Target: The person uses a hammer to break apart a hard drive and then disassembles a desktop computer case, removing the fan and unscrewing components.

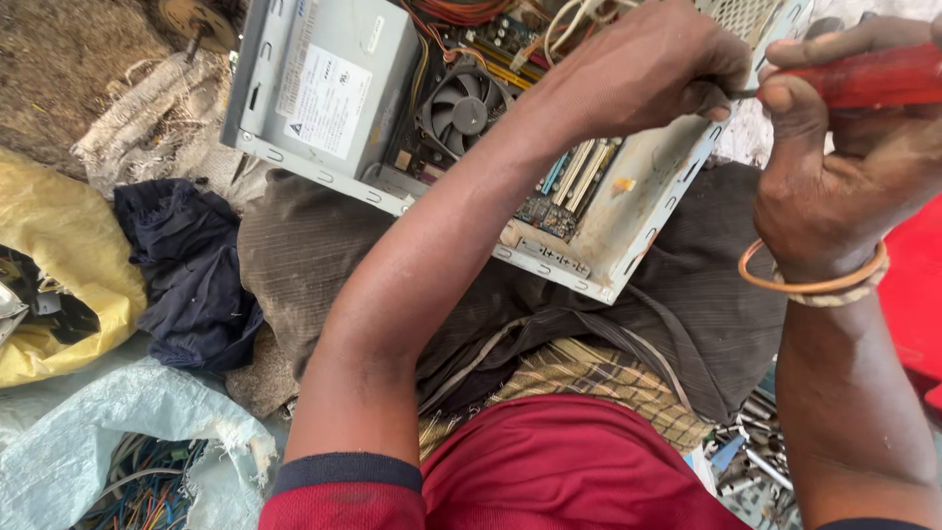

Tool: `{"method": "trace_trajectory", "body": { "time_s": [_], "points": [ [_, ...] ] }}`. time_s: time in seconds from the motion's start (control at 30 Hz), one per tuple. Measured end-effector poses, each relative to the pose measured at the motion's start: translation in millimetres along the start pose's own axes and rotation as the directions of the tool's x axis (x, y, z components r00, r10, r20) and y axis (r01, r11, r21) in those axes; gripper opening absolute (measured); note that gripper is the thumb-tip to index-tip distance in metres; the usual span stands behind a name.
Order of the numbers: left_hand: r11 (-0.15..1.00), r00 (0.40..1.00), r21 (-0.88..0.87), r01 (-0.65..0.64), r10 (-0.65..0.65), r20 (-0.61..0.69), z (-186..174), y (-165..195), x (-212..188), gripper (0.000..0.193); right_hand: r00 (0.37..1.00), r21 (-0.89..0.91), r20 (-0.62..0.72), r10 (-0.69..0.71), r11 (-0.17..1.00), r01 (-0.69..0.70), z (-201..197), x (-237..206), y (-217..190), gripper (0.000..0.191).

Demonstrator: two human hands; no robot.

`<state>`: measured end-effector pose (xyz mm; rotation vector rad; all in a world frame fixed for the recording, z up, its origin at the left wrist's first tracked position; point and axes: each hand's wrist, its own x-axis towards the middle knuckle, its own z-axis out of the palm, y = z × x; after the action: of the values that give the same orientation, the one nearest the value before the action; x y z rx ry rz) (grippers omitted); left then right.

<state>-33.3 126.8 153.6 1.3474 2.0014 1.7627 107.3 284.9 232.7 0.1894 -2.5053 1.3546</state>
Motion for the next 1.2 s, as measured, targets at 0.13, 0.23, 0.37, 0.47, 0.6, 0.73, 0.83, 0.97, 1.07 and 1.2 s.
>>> {"method": "trace_trajectory", "body": {
  "time_s": [0.13,0.23,0.37,0.47,0.6,0.73,0.83,0.97,1.07,1.2],
  "points": [
    [0.997,0.999,0.067,-0.038,0.039,-0.018,2,0,-1,0.018,0.999,-0.002,0.017,-0.041,0.999,0.041,-1,1,0,0.031],
    [0.998,0.998,0.041,-0.044,0.045,-0.034,3,-2,-2,0.015,0.996,-0.038,0.029,-0.079,0.996,0.081,2,1,0,0.04],
    [0.995,0.997,0.074,-0.06,0.063,-0.044,5,-3,-4,0.021,0.992,-0.081,0.04,-0.122,0.989,0.125,2,1,3,0.052],
    [0.997,0.999,0.071,-0.005,0.008,-0.039,6,-3,-3,0.019,0.988,-0.102,0.052,-0.148,0.983,0.153,-1,2,8,0.062],
    [0.998,0.999,0.05,0.032,-0.031,-0.021,7,-4,-3,0.017,0.986,-0.132,0.055,-0.154,0.978,0.16,2,1,11,0.069],
    [0.999,1.0,0.032,0.028,-0.027,-0.01,3,-3,-3,0.022,0.986,-0.187,0.026,-0.163,0.968,0.165,1,1,3,0.066],
    [0.998,1.0,0.069,0.002,-0.004,0.028,0,-1,-2,0.027,0.997,-0.141,0.053,-0.059,0.988,0.066,-8,7,-4,0.065],
    [0.997,0.999,0.082,-0.016,0.013,0.037,0,-2,-1,0.031,1.0,-0.093,0.026,-0.013,0.996,0.015,-5,9,3,0.062],
    [0.989,0.992,0.066,-0.13,0.13,0.003,3,-10,0,0.025,0.988,-0.061,-0.128,-0.088,0.995,0.081,21,-2,22,0.061],
    [0.989,0.989,0.017,-0.146,0.147,-0.02,8,-15,-1,0.022,0.992,-0.062,-0.116,-0.046,0.997,0.039,23,-2,31,0.059]
  ]
}}
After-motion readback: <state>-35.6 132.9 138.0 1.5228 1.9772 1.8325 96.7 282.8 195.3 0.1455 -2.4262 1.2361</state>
